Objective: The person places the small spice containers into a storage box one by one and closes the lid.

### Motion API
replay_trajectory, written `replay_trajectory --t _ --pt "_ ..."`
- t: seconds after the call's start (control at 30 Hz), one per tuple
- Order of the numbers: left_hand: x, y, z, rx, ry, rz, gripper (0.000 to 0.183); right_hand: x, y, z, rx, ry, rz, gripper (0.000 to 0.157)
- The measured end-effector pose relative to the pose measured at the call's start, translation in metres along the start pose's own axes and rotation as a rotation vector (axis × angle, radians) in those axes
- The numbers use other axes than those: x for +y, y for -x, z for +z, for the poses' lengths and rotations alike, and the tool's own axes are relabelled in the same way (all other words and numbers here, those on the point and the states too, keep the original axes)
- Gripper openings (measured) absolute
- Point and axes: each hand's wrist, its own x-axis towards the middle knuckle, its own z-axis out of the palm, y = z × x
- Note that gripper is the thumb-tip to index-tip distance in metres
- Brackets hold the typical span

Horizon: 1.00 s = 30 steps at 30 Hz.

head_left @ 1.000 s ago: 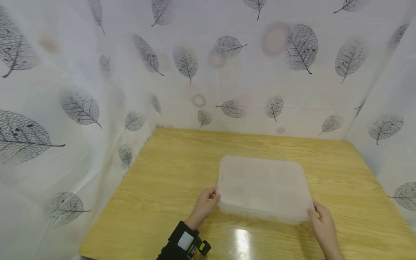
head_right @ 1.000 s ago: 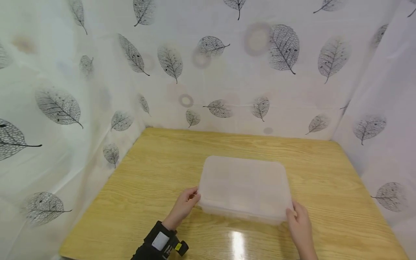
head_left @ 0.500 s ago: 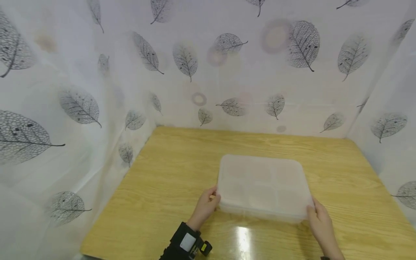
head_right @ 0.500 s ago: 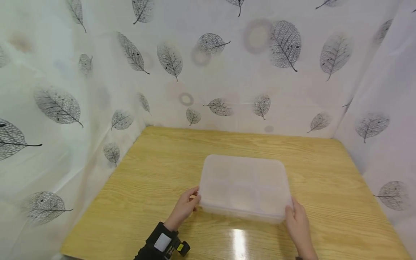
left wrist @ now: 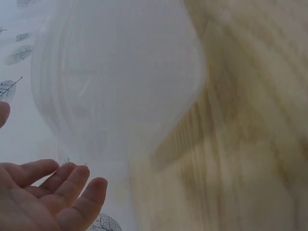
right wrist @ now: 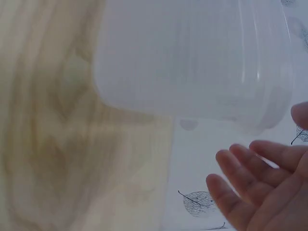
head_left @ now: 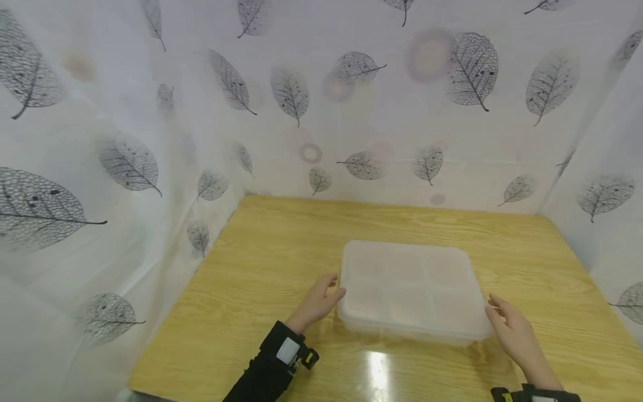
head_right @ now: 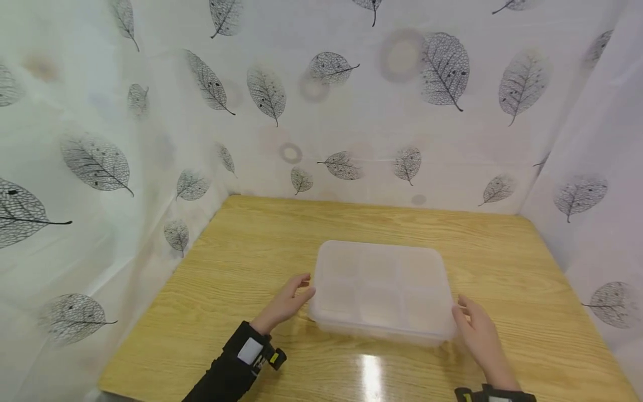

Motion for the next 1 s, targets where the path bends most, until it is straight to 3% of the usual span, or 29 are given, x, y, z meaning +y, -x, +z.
replay_trajectory --t 0.13,0.27,0.33,0.43,0.57,0.7,0.83,1.0 --pt "0.004 -0.027 -0.012 -0.042 -0.278 0.118 0.056 -0.001 -0.025 -0.011 -0.055 0.071 -0.153 0.047" --pt "0.002 -0.053 -0.015 -0.113 -0.561 0.26 0.058 -0.003 -0.056 -0.015 -0.159 0.148 -0.232 0.055" --pt "0.0 -0.062 -0.015 -0.145 -0.661 0.28 0.06 -0.002 -0.069 -0.013 -0.193 0.184 -0.258 0.057" --pt "-0.002 -0.069 -0.014 -0.181 -0.77 0.254 0.062 0.003 -0.08 -0.008 -0.229 0.245 -0.278 0.056" --pt "-0.002 -0.07 -0.012 -0.211 -0.845 0.228 0.062 0.008 -0.081 0.001 -0.209 0.371 -0.32 0.05" --pt "0.0 -0.07 -0.011 -0.197 -0.848 0.243 0.061 0.007 -0.08 0.004 -0.154 0.436 -0.375 0.047" --pt "0.0 -0.074 -0.011 -0.171 -0.867 0.254 0.061 0.005 -0.082 0.005 -0.13 0.467 -0.402 0.045" --pt "-0.001 -0.078 -0.01 -0.145 -0.911 0.252 0.061 0.005 -0.085 0.006 -0.147 0.439 -0.355 0.047"
